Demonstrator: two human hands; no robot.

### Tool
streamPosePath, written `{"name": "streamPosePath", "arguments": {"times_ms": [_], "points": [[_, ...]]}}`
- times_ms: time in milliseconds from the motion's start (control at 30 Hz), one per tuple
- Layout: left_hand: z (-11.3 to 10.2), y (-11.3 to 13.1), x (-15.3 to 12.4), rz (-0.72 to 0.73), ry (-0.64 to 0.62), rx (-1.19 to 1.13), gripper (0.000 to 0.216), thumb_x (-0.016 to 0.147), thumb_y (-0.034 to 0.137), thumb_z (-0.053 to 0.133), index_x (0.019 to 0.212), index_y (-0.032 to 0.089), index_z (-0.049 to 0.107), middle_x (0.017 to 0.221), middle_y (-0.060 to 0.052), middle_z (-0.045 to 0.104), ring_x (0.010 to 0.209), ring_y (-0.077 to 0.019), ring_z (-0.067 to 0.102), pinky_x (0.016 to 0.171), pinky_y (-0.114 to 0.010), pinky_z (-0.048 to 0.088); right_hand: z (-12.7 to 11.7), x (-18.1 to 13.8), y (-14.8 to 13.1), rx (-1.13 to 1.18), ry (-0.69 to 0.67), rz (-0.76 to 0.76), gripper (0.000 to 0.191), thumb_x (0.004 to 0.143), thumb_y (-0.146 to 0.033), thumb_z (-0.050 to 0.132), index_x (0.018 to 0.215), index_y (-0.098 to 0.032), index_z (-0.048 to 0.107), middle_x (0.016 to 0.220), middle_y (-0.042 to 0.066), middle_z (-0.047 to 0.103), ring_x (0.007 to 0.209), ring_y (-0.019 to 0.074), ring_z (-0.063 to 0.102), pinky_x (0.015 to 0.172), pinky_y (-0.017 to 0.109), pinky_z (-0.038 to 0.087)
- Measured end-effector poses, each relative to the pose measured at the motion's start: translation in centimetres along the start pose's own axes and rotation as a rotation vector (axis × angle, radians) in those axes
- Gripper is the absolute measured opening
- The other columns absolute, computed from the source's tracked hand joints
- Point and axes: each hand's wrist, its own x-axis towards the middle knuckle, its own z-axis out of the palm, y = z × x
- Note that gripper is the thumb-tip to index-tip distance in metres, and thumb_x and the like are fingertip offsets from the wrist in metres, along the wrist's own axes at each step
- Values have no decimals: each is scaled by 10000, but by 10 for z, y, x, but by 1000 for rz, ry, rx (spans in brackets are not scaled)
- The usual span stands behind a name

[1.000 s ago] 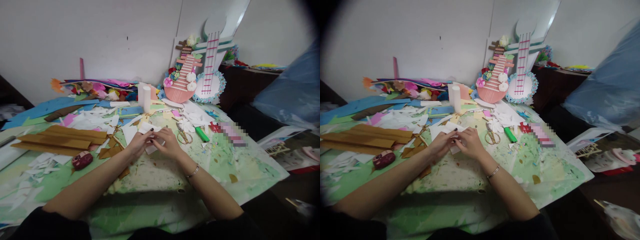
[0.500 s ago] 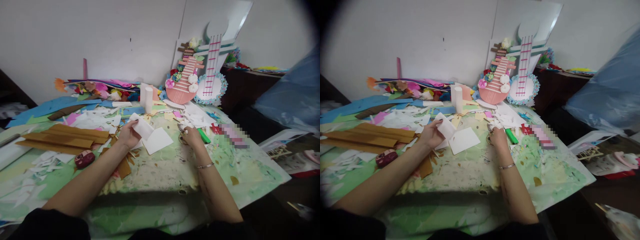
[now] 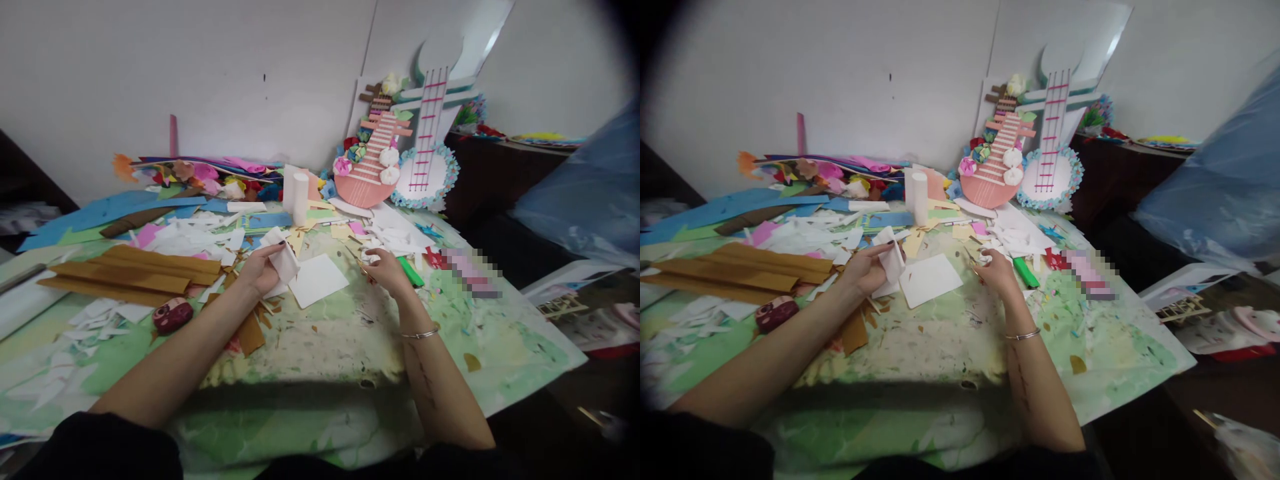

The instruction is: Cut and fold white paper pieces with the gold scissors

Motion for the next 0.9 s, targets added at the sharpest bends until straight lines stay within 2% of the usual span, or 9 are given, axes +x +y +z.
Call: {"name": "streamPosePath", "arguments": {"times_ms": [100,200,333,433,600,733,900], "points": [[0,4,0,5,14,-20,103,732,29,552,773,92,623,651,-55,664,607,-151,641,628,-258,538,9,-13,-16,527,-256,-92,495,676,-311,685,1127,-147,560,610,-39,513,417,60,369,412,210,272],[0,8,1,8,14,-38,110,756,25,521,767,87,611,625,-56,653,577,-143,632,626,-259,542,23,-27,-27,816,-546,-189,500,703,-479,672,1033,-111,605,648,-28,458,452,51,338,414,209,249],[0,12,1,23,4,-68,122,781,31,490,740,89,589,604,-54,638,553,-132,621,609,-250,544,41,-37,-28,913,-789,-202,551,808,-635,475,895,-106,602,654,-11,452,477,77,422,440,220,322],[0,13,1,36,22,-76,122,777,30,491,737,97,585,596,-49,637,542,-133,617,600,-249,545,46,-40,-26,886,-923,-209,601,807,-693,413,860,-117,577,634,-11,462,461,97,472,434,230,366],[2,9,0,63,33,-52,122,760,22,507,767,97,603,611,-50,656,550,-137,626,592,-234,534,41,-46,-30,834,-1017,-278,668,774,-741,404,854,-103,585,638,1,488,467,109,508,432,240,408],[4,3,-1,126,27,-17,139,760,14,510,791,92,621,606,-45,668,552,-137,634,603,-232,535,41,-50,-33,780,-995,-303,624,812,-700,396,822,-105,585,603,-2,488,468,106,500,439,234,412],[3,-1,-1,128,0,0,142,766,26,524,819,82,643,620,-48,682,563,-136,641,634,-235,537,46,-48,-30,730,-974,-299,639,811,-702,390,880,-104,602,621,-1,504,471,100,501,443,228,417]]}}
